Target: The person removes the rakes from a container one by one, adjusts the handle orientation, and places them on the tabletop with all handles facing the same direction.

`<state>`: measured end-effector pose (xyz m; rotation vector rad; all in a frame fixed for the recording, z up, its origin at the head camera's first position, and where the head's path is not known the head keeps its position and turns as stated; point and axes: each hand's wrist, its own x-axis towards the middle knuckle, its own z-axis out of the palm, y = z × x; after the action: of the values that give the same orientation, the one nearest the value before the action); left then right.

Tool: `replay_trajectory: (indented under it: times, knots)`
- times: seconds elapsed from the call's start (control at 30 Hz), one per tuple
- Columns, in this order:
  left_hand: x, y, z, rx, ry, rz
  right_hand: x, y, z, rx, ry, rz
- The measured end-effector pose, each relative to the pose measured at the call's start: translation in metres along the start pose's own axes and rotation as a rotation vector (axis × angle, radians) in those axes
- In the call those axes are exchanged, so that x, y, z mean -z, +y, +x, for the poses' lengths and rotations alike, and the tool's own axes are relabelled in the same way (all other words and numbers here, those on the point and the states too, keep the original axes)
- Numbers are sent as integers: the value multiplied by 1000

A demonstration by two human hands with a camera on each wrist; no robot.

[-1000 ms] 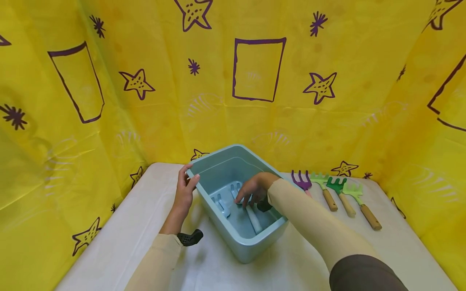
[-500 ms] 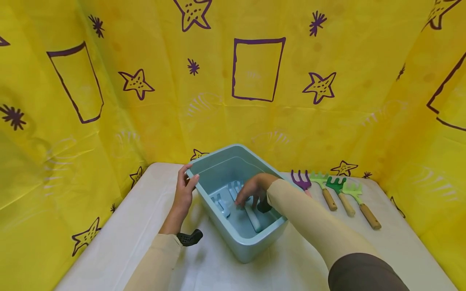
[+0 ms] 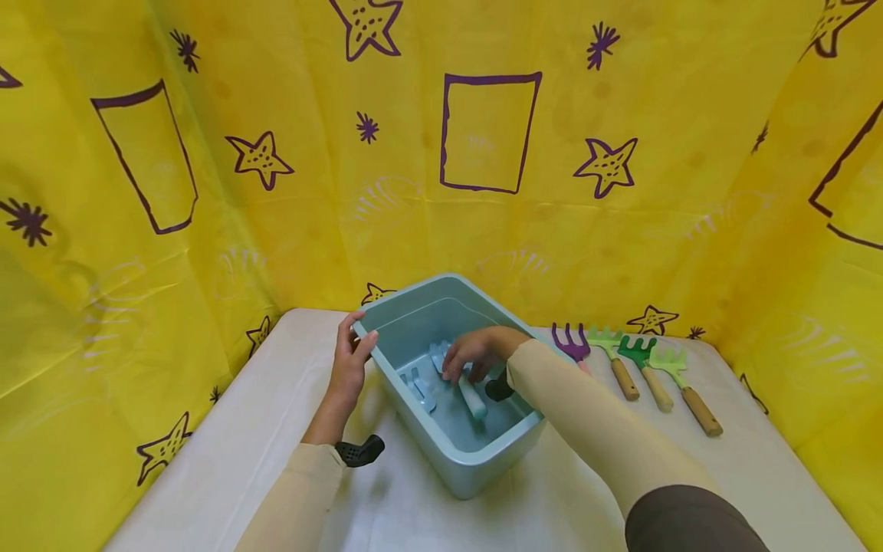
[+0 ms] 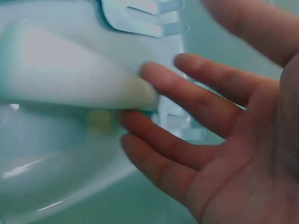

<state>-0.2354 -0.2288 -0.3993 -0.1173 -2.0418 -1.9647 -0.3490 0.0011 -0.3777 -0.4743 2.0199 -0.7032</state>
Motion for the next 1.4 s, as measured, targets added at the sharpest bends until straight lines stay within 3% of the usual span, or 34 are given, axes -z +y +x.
replay_trajectory:
  times: [0.07, 0.17, 0.3, 0.4, 0.5, 0.67, 0.83, 0.9, 1.0, 1.1, 1.4]
  knots:
    - [0, 0, 0, 8, -1, 0, 0, 1, -1, 44, 45, -36]
    - [1, -13, 5, 11, 7, -3, -1, 1, -3, 68, 113, -67]
    - [3, -32, 13, -6, 28, 14, -3, -1, -7, 67, 241, 4]
    - [3, -33, 13, -20, 39, 27, -3, -2, -9, 60, 287, 33]
    - [3, -33, 14, -21, 39, 26, -1, 0, -6, 27, 218, -15]
    - [3, -28, 12, 2, 21, -8, 2, 4, 1, -39, 7, -57]
    - [0, -8, 4, 11, 6, -7, 0, 3, 4, -119, -165, -62]
    - [-1, -1, 1, 11, 2, 6, -2, 3, 5, -132, -196, -51]
    - [-2, 3, -1, 10, 1, 5, -3, 2, 4, -144, -190, -12]
    - [-1, 3, -2, 10, 2, 0, -4, 2, 2, -133, -132, 26]
    - [-1, 3, -2, 1, 4, 6, -1, 0, -5, 28, 32, -31]
